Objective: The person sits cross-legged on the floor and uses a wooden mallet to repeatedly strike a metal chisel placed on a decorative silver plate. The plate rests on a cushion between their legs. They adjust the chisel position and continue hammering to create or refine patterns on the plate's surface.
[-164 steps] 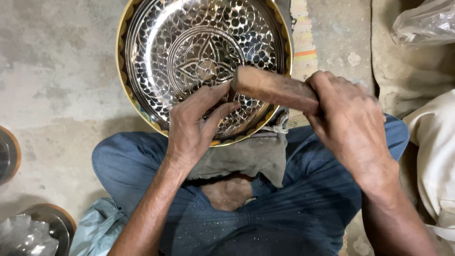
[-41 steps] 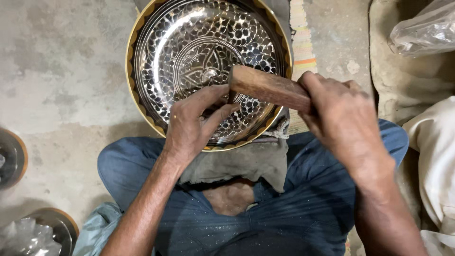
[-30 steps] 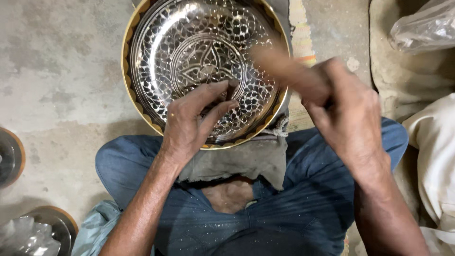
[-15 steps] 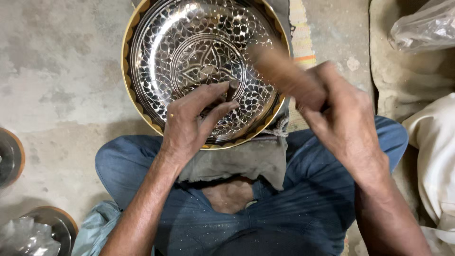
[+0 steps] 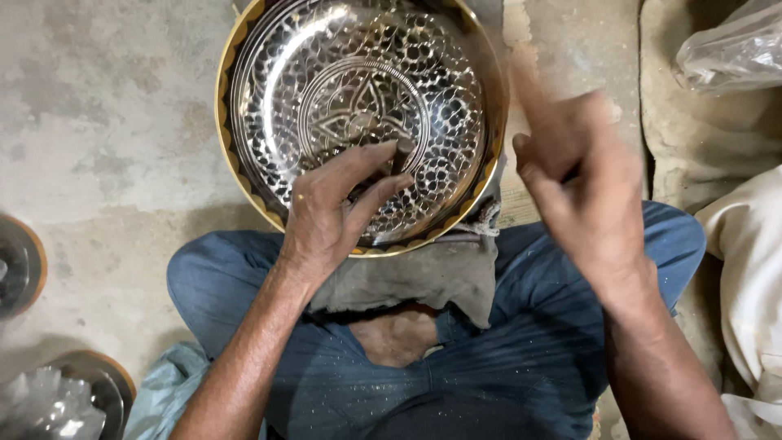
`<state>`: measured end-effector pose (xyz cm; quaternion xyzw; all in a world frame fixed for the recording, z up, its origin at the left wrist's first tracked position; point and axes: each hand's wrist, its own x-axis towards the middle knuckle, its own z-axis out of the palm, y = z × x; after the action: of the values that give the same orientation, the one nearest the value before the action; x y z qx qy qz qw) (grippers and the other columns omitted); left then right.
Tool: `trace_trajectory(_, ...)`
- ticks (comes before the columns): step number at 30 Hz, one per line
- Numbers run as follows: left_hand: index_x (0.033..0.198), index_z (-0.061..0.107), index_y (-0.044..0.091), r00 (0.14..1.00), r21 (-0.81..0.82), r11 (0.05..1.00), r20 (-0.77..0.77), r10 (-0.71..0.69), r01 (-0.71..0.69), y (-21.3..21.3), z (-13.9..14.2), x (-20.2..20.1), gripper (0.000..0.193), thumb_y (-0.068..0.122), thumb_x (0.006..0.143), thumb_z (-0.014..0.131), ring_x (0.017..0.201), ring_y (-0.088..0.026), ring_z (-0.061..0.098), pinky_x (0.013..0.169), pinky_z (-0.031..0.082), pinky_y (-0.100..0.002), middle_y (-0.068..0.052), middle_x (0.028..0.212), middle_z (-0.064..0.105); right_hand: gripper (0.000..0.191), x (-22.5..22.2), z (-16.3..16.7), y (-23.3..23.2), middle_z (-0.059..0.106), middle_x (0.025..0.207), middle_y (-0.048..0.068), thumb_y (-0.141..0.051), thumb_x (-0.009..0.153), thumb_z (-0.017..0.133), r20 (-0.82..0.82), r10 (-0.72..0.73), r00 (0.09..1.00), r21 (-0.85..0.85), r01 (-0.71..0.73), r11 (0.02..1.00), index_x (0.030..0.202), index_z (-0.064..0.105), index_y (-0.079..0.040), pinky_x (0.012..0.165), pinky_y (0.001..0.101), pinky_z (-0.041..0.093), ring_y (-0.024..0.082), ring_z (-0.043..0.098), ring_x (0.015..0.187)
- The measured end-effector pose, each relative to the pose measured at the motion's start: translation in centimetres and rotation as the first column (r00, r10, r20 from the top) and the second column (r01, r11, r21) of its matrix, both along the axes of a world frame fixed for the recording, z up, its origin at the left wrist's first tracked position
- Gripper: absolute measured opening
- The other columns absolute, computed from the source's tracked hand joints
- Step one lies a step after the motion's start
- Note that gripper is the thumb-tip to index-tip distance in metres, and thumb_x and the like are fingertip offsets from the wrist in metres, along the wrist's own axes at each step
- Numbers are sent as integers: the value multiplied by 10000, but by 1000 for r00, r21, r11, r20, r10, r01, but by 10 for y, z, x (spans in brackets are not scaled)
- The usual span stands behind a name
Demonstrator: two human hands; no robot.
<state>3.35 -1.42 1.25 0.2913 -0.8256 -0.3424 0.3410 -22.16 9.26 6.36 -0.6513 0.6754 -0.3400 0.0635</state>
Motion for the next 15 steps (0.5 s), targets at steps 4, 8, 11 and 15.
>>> trace_trajectory(4,1326,677,80,1000,0,1000,-8,-16,16,0,4,0,355,147,983,741,1072,-191,761,897,650,-329,-89,1207,765,340,2,10,1,661,905,161,-5,842,770,-323,71,944,66,-52,996,1121,578,-35,700,434,580,331,698,805)
trace_trajectory(8,1325,678,91,1000,74,997,-10,-24,25,2,4,0,355,158,982,743,1047,-170,766,863,660,-305,-81,1197,767,362,9,13,5,679,938,204,40,840,761,-162,51,985,139,-29,990,1137,561,-6,715,443,579,370,703,837)
trace_trajectory(11,1303,690,90,999,66,998,43,17,-19,2,3,0,363,178,959,769,989,-166,767,826,651,-305,-73,1111,772,361,11,13,8,686,920,199,46,839,770,-188,25,982,145,2,989,1127,560,-8,744,467,582,368,712,841)
trace_trajectory(15,1321,663,78,999,33,999,-27,-30,31,2,1,0,356,165,986,748,1077,-183,762,881,659,-295,-89,1203,759,420,12,13,11,678,929,230,31,796,790,-164,4,986,219,33,975,1137,546,21,733,495,564,416,695,850)
